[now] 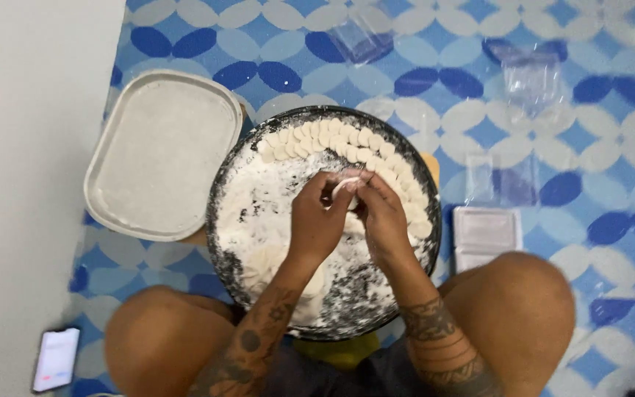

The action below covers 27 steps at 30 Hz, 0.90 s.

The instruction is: Coating small dough balls in flour and arranging them in a tray, followed by kneading a larger piece of dough.

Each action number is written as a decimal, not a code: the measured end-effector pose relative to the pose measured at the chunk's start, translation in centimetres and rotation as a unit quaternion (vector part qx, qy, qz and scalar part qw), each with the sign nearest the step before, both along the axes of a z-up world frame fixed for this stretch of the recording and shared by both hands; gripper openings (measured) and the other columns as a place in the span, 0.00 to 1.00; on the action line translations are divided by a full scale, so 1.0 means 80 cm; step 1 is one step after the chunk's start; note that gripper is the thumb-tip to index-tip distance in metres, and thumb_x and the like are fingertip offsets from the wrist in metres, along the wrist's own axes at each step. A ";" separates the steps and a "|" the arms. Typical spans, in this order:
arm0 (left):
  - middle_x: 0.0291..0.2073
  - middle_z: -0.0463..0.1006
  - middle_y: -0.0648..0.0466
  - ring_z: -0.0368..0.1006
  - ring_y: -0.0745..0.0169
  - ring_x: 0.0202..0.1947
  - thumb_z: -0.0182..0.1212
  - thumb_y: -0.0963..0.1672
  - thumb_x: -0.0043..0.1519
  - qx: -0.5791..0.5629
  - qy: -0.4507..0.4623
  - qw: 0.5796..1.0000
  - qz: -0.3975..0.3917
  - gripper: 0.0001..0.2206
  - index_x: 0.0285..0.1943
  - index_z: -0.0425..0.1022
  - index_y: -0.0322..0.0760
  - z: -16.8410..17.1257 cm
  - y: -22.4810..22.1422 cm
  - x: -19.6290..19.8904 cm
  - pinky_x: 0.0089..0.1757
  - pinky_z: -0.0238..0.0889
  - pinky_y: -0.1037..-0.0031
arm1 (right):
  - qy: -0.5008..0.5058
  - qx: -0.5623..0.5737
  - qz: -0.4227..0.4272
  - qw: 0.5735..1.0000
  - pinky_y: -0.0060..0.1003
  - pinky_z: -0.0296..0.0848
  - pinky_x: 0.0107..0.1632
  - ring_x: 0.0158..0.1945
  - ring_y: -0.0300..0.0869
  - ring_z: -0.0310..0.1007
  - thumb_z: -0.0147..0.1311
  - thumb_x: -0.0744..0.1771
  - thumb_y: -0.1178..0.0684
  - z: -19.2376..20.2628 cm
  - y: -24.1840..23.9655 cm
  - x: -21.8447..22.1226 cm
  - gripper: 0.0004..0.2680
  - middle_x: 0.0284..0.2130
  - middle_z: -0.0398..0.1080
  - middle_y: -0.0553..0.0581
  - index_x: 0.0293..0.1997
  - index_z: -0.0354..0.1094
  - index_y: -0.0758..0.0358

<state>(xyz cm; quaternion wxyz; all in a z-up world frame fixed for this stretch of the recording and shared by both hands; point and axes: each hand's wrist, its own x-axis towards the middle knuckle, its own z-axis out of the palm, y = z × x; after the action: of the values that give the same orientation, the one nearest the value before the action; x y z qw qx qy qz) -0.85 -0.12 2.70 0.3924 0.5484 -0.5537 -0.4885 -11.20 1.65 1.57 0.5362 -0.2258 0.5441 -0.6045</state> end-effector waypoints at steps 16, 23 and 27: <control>0.38 0.77 0.35 0.75 0.36 0.45 0.59 0.47 0.66 -0.064 -0.087 0.990 -0.090 0.14 0.44 0.76 0.28 0.002 0.002 0.021 0.48 0.67 0.49 | 0.094 0.008 0.030 0.995 0.35 0.73 0.42 0.34 0.38 0.67 0.54 0.67 0.58 0.010 0.019 -0.005 0.05 0.31 0.68 0.55 0.44 0.72 0.66; 0.34 0.76 0.40 0.75 0.41 0.41 0.55 0.45 0.66 -0.046 -0.081 0.993 -0.078 0.11 0.45 0.77 0.31 -0.004 0.012 0.015 0.44 0.69 0.53 | 0.064 0.041 0.029 0.997 0.35 0.75 0.41 0.35 0.37 0.66 0.49 0.68 0.60 0.040 0.028 0.006 0.07 0.33 0.68 0.54 0.48 0.71 0.68; 0.32 0.75 0.40 0.75 0.45 0.39 0.54 0.47 0.66 0.020 -0.033 0.997 -0.070 0.12 0.44 0.77 0.34 -0.015 0.019 0.002 0.42 0.69 0.54 | 0.077 0.034 0.008 0.996 0.38 0.76 0.42 0.34 0.38 0.65 0.48 0.68 0.61 0.042 0.032 0.002 0.07 0.30 0.65 0.55 0.48 0.70 0.71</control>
<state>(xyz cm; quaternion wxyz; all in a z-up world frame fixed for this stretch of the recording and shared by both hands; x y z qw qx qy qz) -0.65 1.38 1.53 0.3280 0.5316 -0.5934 -0.5076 -11.04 4.21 4.91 0.5050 -0.2581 0.6022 -0.5619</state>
